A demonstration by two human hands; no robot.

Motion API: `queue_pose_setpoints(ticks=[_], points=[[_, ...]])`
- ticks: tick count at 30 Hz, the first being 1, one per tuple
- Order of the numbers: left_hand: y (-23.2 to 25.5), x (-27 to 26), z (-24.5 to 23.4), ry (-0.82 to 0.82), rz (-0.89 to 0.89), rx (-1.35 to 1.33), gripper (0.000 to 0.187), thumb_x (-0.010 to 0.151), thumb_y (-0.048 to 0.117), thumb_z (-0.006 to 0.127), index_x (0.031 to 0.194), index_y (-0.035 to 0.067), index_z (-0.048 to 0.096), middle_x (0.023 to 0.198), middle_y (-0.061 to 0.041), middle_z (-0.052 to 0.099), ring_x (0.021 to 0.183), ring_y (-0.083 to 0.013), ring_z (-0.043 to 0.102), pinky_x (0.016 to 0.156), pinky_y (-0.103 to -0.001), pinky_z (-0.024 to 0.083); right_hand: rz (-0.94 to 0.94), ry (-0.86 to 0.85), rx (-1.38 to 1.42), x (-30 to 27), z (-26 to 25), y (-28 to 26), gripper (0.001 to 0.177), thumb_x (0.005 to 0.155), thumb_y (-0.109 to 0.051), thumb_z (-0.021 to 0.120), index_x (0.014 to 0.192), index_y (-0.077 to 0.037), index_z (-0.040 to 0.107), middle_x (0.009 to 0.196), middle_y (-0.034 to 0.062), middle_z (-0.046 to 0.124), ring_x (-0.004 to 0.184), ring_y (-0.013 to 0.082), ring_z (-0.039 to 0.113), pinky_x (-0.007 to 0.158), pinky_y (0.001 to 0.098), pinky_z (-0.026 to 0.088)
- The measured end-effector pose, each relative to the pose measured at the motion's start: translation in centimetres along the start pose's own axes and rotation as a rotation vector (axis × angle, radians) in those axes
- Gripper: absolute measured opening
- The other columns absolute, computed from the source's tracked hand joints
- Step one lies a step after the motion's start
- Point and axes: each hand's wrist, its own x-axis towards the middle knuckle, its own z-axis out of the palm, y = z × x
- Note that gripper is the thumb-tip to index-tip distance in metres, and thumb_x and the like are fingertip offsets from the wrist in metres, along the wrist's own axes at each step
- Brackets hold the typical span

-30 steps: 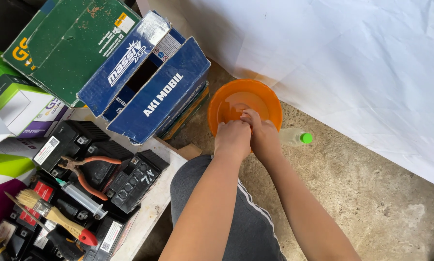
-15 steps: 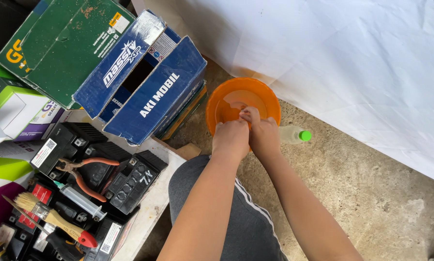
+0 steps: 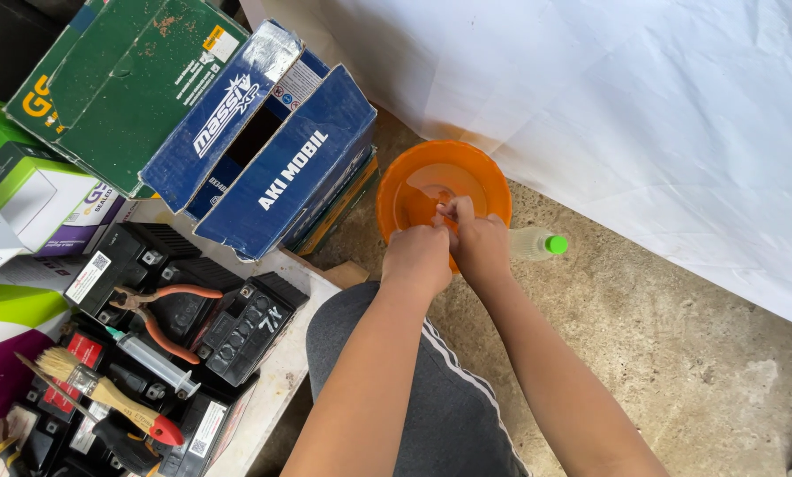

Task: Filling a motorcycle battery with electrolyte liquid using a plastic syringe

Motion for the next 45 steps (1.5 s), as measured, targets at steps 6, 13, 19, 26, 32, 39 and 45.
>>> queue_pose_setpoints(ticks=[6, 13, 19, 26, 32, 39, 45], points=[[-0.2, -0.7, -0.1, 0.007, 0.011, -0.002, 0.041, 0.094, 0.003, 0.052, 0.133, -0.008, 0.061, 0.103, -0.019, 0.073, 0.098, -0.0362, 0.071, 0.112, -0.063, 0.039, -0.011, 0.004, -0.084, 0.2, 0.0, -0.1, 0.033, 0.092, -0.041, 0.07, 0.104, -0.023, 0.045, 0.051, 0.0012, 0.063, 0.05, 0.0223, 0.069, 0.068, 0.0332, 0.052], [-0.6, -1.2, 0.5, -0.002, 0.021, -0.001, 0.037, 0.096, 0.005, 0.053, 0.129, -0.006, 0.064, 0.099, -0.017, 0.074, 0.097, -0.0358, 0.071, 0.114, -0.067, 0.035, -0.024, -0.017, -0.092, 0.4, -0.4, -0.2, 0.038, 0.089, -0.041, 0.073, 0.104, -0.023, 0.044, 0.055, 0.0014, 0.067, 0.053, 0.0236, 0.071, 0.069, 0.0354, 0.053], [-0.6, -1.9, 0.5, 0.009, 0.027, -0.019, 0.034, 0.097, 0.005, 0.051, 0.126, -0.006, 0.066, 0.098, -0.017, 0.074, 0.098, -0.0358, 0.071, 0.115, -0.068, 0.034, -0.017, -0.014, -0.103, 0.3, -0.7, -0.4, 0.039, 0.09, -0.043, 0.073, 0.103, -0.024, 0.042, 0.061, -0.0016, 0.071, 0.054, 0.0204, 0.071, 0.071, 0.0333, 0.052], [-0.4, -2.9, 0.0, -0.008, 0.026, 0.006, 0.031, 0.098, 0.005, 0.048, 0.122, -0.002, 0.066, 0.103, -0.014, 0.072, 0.103, -0.0347, 0.07, 0.114, -0.066, 0.037, -0.003, 0.008, -0.094, 0.2, -0.7, -1.1, 0.035, 0.092, -0.04, 0.073, 0.107, -0.024, 0.044, 0.073, -0.0045, 0.077, 0.056, 0.0212, 0.072, 0.07, 0.0344, 0.052], [-0.7, -3.5, 1.2, 0.009, 0.04, 0.07, 0.025, 0.099, 0.007, 0.048, 0.109, 0.004, 0.07, 0.102, -0.011, 0.072, 0.104, -0.032, 0.069, 0.114, -0.062, 0.039, -0.12, 0.141, -0.008, 0.3, -3.8, -3.4, 0.03, 0.083, -0.016, 0.077, 0.107, -0.026, 0.062, 0.088, -0.01, 0.079, 0.067, 0.0197, 0.073, 0.065, 0.0312, 0.047], [-0.6, -6.5, 2.8, 0.245, 0.038, 0.168, 0.02, 0.093, 0.014, 0.052, 0.102, 0.007, 0.069, 0.102, -0.011, 0.069, 0.091, -0.0331, 0.073, 0.086, -0.055, 0.052, -0.119, 0.295, 0.147, -0.7, -4.8, -5.3, 0.022, 0.083, -0.007, 0.08, 0.098, -0.023, 0.078, 0.098, -0.0051, 0.078, 0.087, 0.0168, 0.073, 0.07, 0.0278, 0.051], [-0.9, -10.4, 2.4, 0.648, 0.064, 0.277, 0.015, 0.09, 0.015, 0.059, 0.088, 0.009, 0.072, 0.078, -0.01, 0.066, 0.07, -0.0283, 0.073, 0.073, -0.047, 0.057, -0.148, 0.348, 0.23, -0.9, -6.2, -6.5, 0.027, 0.078, -0.003, 0.084, 0.099, -0.018, 0.079, 0.102, 0.0011, 0.072, 0.099, 0.0265, 0.064, 0.089, 0.0356, 0.056]])
